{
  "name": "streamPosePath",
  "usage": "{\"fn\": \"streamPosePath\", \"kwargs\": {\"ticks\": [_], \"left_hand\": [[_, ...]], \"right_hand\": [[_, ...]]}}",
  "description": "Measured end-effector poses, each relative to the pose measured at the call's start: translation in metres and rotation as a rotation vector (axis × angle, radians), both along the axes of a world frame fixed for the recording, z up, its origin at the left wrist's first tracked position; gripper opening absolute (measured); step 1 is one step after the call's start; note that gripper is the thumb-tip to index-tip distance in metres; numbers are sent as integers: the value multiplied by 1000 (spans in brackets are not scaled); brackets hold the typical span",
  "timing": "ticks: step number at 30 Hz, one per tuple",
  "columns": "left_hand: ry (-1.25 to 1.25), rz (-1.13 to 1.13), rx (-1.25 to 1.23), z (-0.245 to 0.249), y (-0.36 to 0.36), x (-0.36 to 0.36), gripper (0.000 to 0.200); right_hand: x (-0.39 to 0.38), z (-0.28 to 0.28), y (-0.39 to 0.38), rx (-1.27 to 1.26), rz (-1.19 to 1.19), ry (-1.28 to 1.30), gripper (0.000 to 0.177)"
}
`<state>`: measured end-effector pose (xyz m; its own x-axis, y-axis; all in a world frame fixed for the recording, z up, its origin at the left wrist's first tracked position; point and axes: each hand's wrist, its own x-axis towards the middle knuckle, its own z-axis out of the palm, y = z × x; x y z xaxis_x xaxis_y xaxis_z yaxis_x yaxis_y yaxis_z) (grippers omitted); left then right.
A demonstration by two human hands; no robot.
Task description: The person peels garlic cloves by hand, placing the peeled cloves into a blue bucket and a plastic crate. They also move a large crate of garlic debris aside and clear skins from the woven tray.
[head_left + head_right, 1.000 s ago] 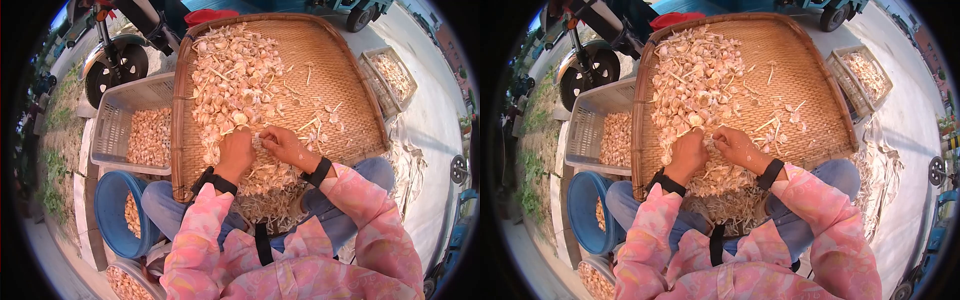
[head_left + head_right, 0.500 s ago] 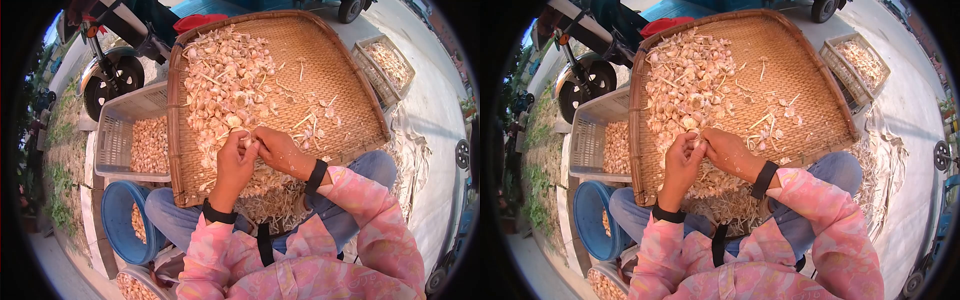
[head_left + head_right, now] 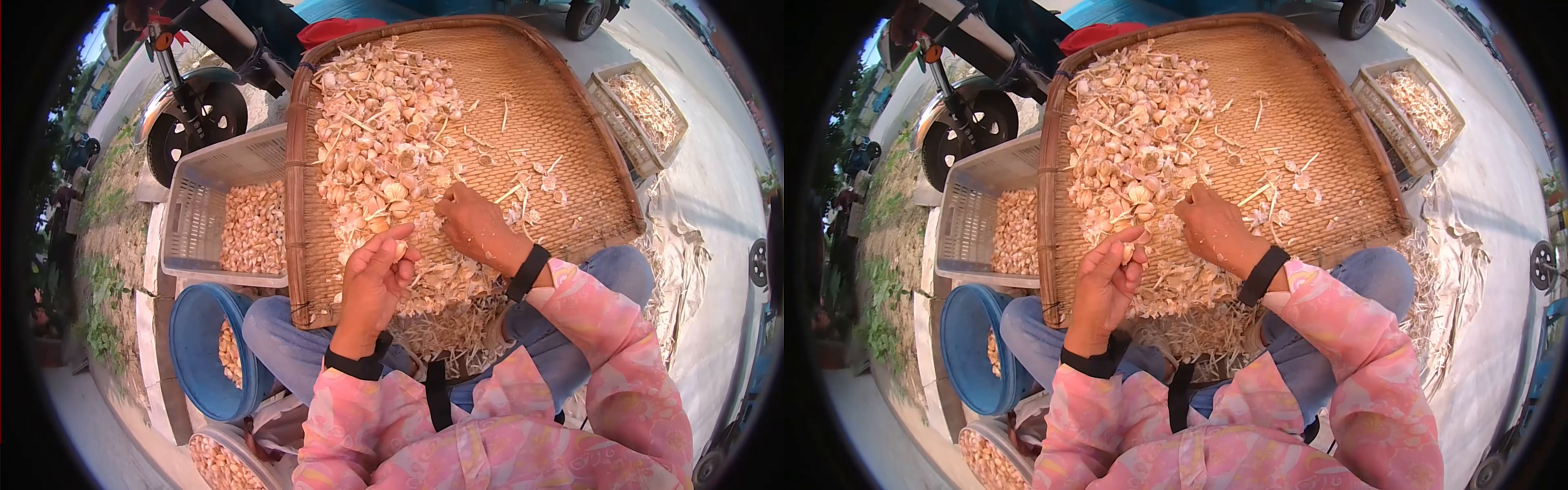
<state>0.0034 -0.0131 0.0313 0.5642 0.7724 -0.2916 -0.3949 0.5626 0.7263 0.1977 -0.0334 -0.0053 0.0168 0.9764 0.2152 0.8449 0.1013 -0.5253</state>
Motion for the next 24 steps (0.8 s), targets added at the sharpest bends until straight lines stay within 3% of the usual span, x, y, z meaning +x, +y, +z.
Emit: {"fn": "streamPosePath", "kwargs": {"ticks": [2, 4, 5, 7, 9, 12, 15, 17, 19, 23, 24], "left_hand": [[25, 65, 6, 19, 3, -24, 34], [128, 248, 202, 36, 8, -76, 33], [315, 362, 363, 39, 12, -114, 31], [996, 626, 527, 41, 15, -186, 28], [1775, 503, 908, 19, 16, -251, 30], [1298, 552, 740, 31, 6, -216, 31], [894, 275, 575, 35, 2, -119, 33], [911, 46, 672, 2, 8, -74, 42], [836, -53, 553, -12, 7, -30, 40], [708, -71, 561, -33, 6, 1, 27], [676, -29, 557, -34, 4, 3, 26]], "right_hand": [[-6, -3, -1, 110, 47, -52, 17], [-11, 4, 1, 45, 122, 19, 19], [-10, 1, 5, 16, 156, 39, 18], [-16, -2, 8, -6, 211, 64, 17], [-28, -1, 12, 11, 252, 65, 16], [-42, -21, 20, -51, 247, -95, 15], [-37, -22, 25, -107, 300, 68, 14], [-32, -20, 21, -31, 330, 143, 16], [-33, -15, 13, -6, 335, 215, 21], [-39, 7, 0, 152, 313, 210, 20], [-39, 10, -3, 93, 284, 354, 18]]}}
